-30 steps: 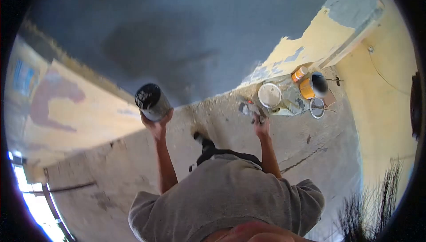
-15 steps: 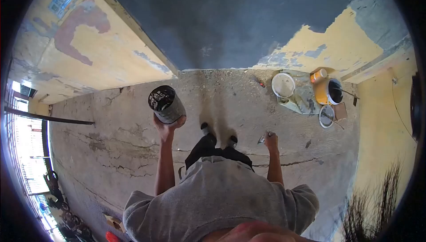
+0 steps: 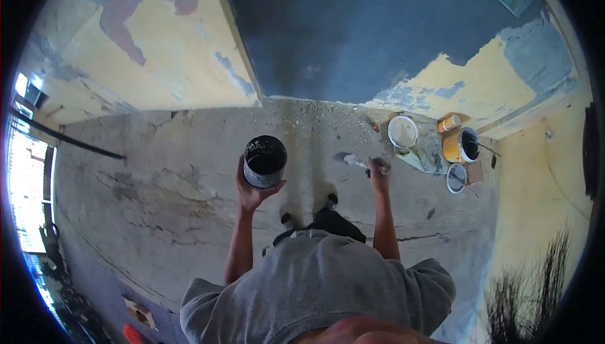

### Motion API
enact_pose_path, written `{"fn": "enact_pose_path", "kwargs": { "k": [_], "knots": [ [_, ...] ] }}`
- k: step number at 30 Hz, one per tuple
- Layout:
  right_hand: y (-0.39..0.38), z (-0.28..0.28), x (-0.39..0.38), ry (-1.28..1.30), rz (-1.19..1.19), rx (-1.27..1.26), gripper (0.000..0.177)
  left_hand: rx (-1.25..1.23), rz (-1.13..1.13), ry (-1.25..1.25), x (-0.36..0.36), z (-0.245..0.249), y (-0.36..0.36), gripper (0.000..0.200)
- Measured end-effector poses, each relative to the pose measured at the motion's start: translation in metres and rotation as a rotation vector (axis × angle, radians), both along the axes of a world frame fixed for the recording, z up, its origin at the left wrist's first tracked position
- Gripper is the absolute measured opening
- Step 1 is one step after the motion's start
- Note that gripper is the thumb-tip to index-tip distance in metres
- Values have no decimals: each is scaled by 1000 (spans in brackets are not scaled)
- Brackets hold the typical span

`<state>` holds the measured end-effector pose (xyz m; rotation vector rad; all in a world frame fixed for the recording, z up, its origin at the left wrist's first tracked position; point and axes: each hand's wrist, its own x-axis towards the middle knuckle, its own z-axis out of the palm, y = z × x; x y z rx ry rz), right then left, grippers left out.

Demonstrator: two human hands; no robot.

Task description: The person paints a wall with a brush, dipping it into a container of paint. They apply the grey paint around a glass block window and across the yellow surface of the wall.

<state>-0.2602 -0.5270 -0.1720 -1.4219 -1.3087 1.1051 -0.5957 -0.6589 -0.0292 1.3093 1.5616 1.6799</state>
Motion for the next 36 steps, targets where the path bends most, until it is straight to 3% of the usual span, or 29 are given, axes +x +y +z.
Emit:
{"fn": "enact_pose_path", "kwargs": {
  "k": [2, 4, 8, 13, 15, 18, 19, 22, 26, 33, 34, 36],
  "knots": [
    [-11, 27, -10, 97, 23, 12, 25, -43, -43, 20, -20, -5, -24, 76],
    [-28, 50, -12, 238, -124, -100, 26, -88, -61, -36, -35, -21, -47, 77],
    [-61, 83, -28, 205, -334, -100, 24, -100, -104, -6, -52, -34, -78, 77],
    [-94, 74, -38, 149, -297, -53, 24, -138, -82, 37, -62, -39, -97, 79],
    [-103, 78, -33, 283, -169, -140, 25, -111, -102, 23, -60, -40, -101, 79],
    [-101, 69, -23, 518, -292, -50, 31, -95, -112, 16, -62, -43, -107, 80],
    [-109, 105, -38, 678, -330, -59, 31, -113, -127, 40, -64, -45, -110, 81],
    [-107, 152, -52, 797, -374, 61, 33, -138, -111, 43, -71, -59, -117, 83],
    [-117, 215, -90, 737, -326, 125, 21, -115, -130, 70, -74, -67, -123, 83],
    [-133, 240, -157, 251, 546, 138, 21, -136, -124, 140, -73, -79, -144, 84],
    [-134, 240, -166, 250, 546, 131, 21, -138, -142, 135, -71, -80, -146, 85],
    [-137, 239, -184, 11, 892, 206, 20, -145, -148, 174, -70, -75, -150, 84]
  ]
}}
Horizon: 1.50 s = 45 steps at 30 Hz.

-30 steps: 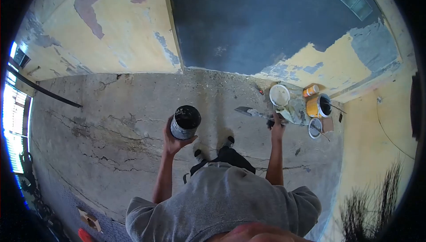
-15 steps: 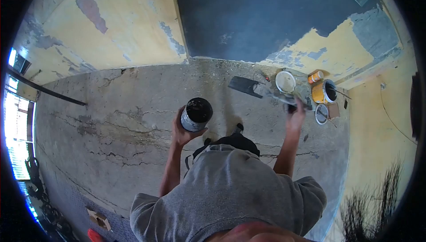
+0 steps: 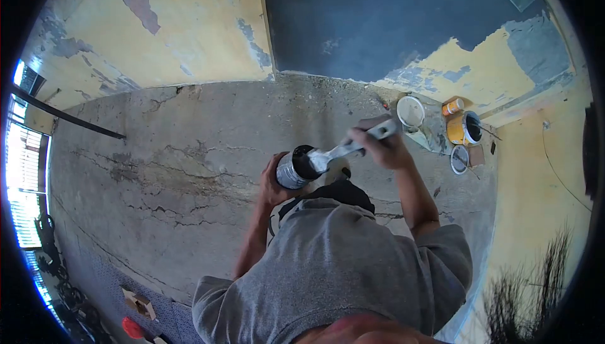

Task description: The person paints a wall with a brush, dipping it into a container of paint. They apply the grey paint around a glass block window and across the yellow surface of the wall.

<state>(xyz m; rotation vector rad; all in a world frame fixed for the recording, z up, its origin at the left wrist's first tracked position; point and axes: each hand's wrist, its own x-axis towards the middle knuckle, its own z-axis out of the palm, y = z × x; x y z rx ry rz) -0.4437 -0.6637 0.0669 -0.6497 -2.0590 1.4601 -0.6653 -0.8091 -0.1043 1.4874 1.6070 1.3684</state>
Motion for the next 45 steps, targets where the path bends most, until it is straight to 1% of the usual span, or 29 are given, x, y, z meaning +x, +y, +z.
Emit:
{"fn": "enact_pose_path", "kwargs": {
  "k": [2, 3, 7, 9, 12, 13, 15, 16, 19, 20, 22, 23, 24, 26, 27, 28, 30, 31, 32, 34, 38, 40, 41, 43, 45],
  "knots": [
    [-6, -4, -18, -40, 24, 32, 22, -18, 1, 72, 3, 6, -2, 83],
    [-8, -6, -24, -79, 46, 69, 24, -36, -2, 39, 5, 9, -1, 83],
    [-6, -26, -33, -164, 60, 50, 24, -67, -22, 35, 7, 18, 5, 83],
    [-2, -39, -35, -154, 48, -33, 24, -41, -27, 17, 7, 11, 11, 82],
    [8, -51, -37, -140, 44, -73, 26, 12, -26, -1, 1, 8, 22, 82],
    [13, -48, -38, -139, 50, -78, 26, 7, -21, 0, -3, 6, 28, 82],
    [25, -37, -37, -51, 23, -192, 27, -6, -8, 10, -11, 2, 40, 83],
    [33, -35, -36, -51, 28, -207, 27, -21, -3, 10, -16, 0, 47, 83],
    [69, -41, -35, 17, -132, -268, 26, -21, 35, 37, -35, -13, 74, 82],
    [81, -44, -36, 16, -130, -289, 26, -42, 37, 38, -43, -18, 84, 82],
    [106, -47, -40, 133, -275, -323, 25, 64, 63, 84, -57, -14, 110, 81],
    [118, -49, -45, 151, -395, -342, 22, 46, 80, 78, -63, -13, 122, 81],
    [131, -53, -47, 156, -395, -353, 22, 36, 79, 85, -68, -13, 133, 81],
    [164, -59, -50, 211, -497, -518, 21, 55, 132, 156, -84, -9, 166, 82],
    [175, -57, -59, 261, -621, -532, 20, 48, 129, 163, -90, -7, 181, 82],
    [186, -63, -59, 261, -621, -542, 20, 39, 137, 158, -95, -6, 194, 83],
    [220, -74, -64, 420, -729, -662, 19, 39, 149, 161, -110, -4, 229, 83],
    [233, -74, -72, 448, -877, -705, 18, 57, 143, 152, -117, -6, 243, 83],
    [245, -76, -74, 443, -879, -715, 18, 70, 138, 140, -122, -7, 253, 83],
    [272, -85, -78, 530, -838, -764, 18, 72, 145, 141, -129, -1, 280, 83],
    [309, -91, -87, 550, -797, -798, 20, 83, 193, 126, -142, 3, 324, 82],
    [322, -93, -89, 543, -895, -795, 20, 67, 209, 171, -151, 4, 336, 81],
    [326, -94, -89, 537, -899, -796, 20, 63, 221, 213, -153, 4, 341, 81],
    [333, -97, -88, 615, -907, -739, 19, 50, 202, 188, -162, -1, 346, 81],
    [336, -98, -89, 602, -910, -722, 17, 41, 175, 173, -170, -4, 354, 81]
  ]
}}
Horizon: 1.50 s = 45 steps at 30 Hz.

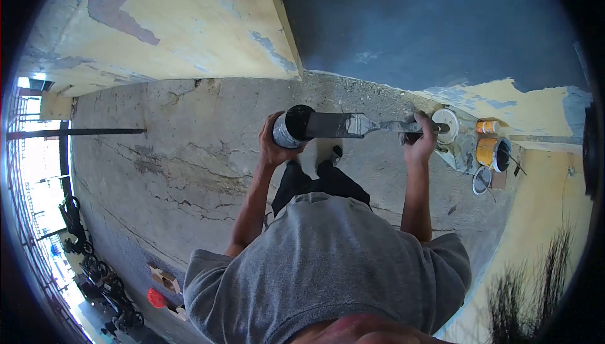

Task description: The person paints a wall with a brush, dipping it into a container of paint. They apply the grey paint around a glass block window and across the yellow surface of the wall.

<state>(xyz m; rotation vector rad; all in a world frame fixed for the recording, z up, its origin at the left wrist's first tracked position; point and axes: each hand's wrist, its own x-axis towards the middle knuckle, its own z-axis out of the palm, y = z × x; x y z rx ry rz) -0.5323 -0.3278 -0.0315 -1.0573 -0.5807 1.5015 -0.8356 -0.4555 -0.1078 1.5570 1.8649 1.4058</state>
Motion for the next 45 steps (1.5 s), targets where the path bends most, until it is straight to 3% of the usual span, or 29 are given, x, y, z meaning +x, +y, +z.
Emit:
{"fn": "enact_pose_path", "kwargs": {
  "k": [12, 14, 16, 19, 20, 21, 22, 25, 27, 29, 30, 33, 34, 37, 38, 40, 42, 45],
  "knots": [
    [-11, 5, -48, -98, -278, -46, 19, -46, -204, -32, -67, -18, 54, 87],
    [-19, 5, -59, -95, -364, -53, 17, 62, -167, -118, -82, -30, 67, 79],
    [-27, -13, -67, -354, -383, 129, 16, 84, -205, -61, -100, -30, 78, 80],
    [-36, -28, -93, -405, -401, 134, 18, 126, -298, -74, -132, -32, 102, 81],
    [-38, -25, -95, -238, -354, -86, 23, 103, -306, -115, -139, -34, 107, 80],
    [-38, -30, -99, -244, -372, -92, 23, 79, -311, -153, -147, -34, 113, 80],
    [-38, -43, -103, -122, -377, -95, 27, -114, -366, -67, -159, -27, 123, 79],
    [-30, -111, -104, 37, -430, -99, 35, -104, -364, -54, -170, -27, 143, 80],
    [-20, -157, -103, 144, -520, -141, 38, -145, -374, -167, -174, -58, 153, 79],
    [-2, -202, -107, 167, -480, -110, 40, -60, -277, 15, -171, -76, 169, 78],
    [11, -232, -109, 204, -502, -121, 40, -92, -310, -135, -166, -93, 179, 78],
    [47, -361, -104, 237, -547, -103, 39, -84, -342, -216, -155, -151, 197, 77],
    [65, -401, -109, 178, -594, -84, 36, -71, -371, -118, -152, -165, 202, 78],
    [109, -511, -127, 47, -655, -53, 36, 137, -412, 76, -155, -280, 206, 80],
    [130, -542, -132, -35, -654, -43, 37, 79, -464, 439, -173, -329, 204, 93],
    [176, -594, -143, -56, -724, 9, 38, 44, -519, 350, -158, -364, 219, 96],
    [223, -621, -148, -3, -865, 69, 34, -37, -531, 197, -144, -405, 223, 95],
    [247, -564, -150, 54, -846, 206, 35, -67, -439, 62, -129, -486, 229, 81]
  ]
}}
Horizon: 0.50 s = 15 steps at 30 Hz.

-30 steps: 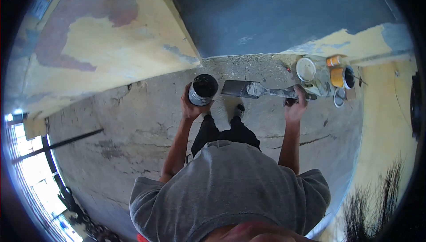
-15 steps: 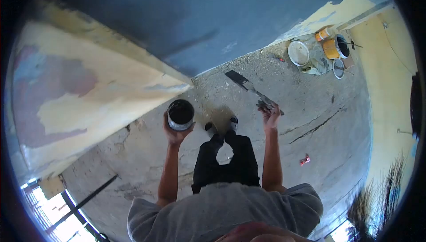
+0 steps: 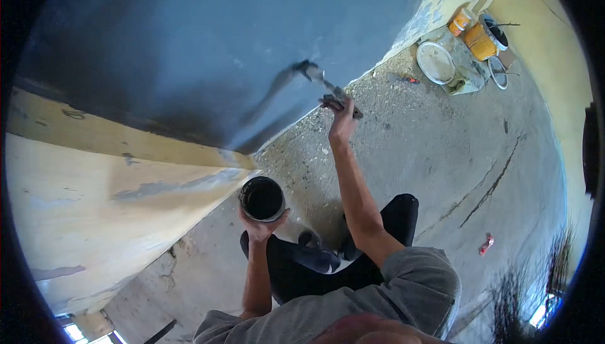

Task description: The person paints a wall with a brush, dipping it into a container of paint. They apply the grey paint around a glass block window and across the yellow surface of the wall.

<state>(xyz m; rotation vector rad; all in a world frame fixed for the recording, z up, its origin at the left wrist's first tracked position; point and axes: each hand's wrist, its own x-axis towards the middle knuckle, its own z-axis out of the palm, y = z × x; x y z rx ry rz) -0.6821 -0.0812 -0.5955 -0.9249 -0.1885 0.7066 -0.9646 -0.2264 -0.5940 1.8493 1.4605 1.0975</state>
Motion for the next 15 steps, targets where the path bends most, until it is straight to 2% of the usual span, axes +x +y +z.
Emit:
{"fn": "enact_pose_path", "kwargs": {
  "k": [1, 2, 3, 6, 8, 9, 10, 11, 14, 15],
  "knots": [
    [-2, 10, 1, -53, -12, 191, 35, 16, -5, -8, 5, -19, 4, 81],
    [-6, 18, 1, -107, -20, 384, 36, -28, -33, -207, 11, -36, 8, 78],
    [-17, 20, 4, -113, -13, 422, 38, -72, -67, -404, 16, -50, 12, 75],
    [-43, -13, 4, -122, -108, 457, 40, -60, -123, -396, 25, -74, 22, 72],
    [-56, -60, 3, -66, -114, 393, 37, -101, -145, -448, 29, -82, 24, 72],
    [-59, -96, 0, -62, -119, 409, 37, 69, -105, -328, 29, -83, 22, 71],
    [-61, -136, -3, -67, -118, 258, 36, 234, -64, -207, 28, -81, 20, 70],
    [-58, -159, -6, -73, -112, 104, 35, 119, -97, -241, 26, -72, 19, 70],
    [-41, -168, -22, -37, -56, -6, 33, 61, -97, -296, 15, -62, 14, 72],
    [-20, -187, -21, -104, -91, -19, 33, 59, -92, -292, 9, -63, 10, 72]
  ]
}}
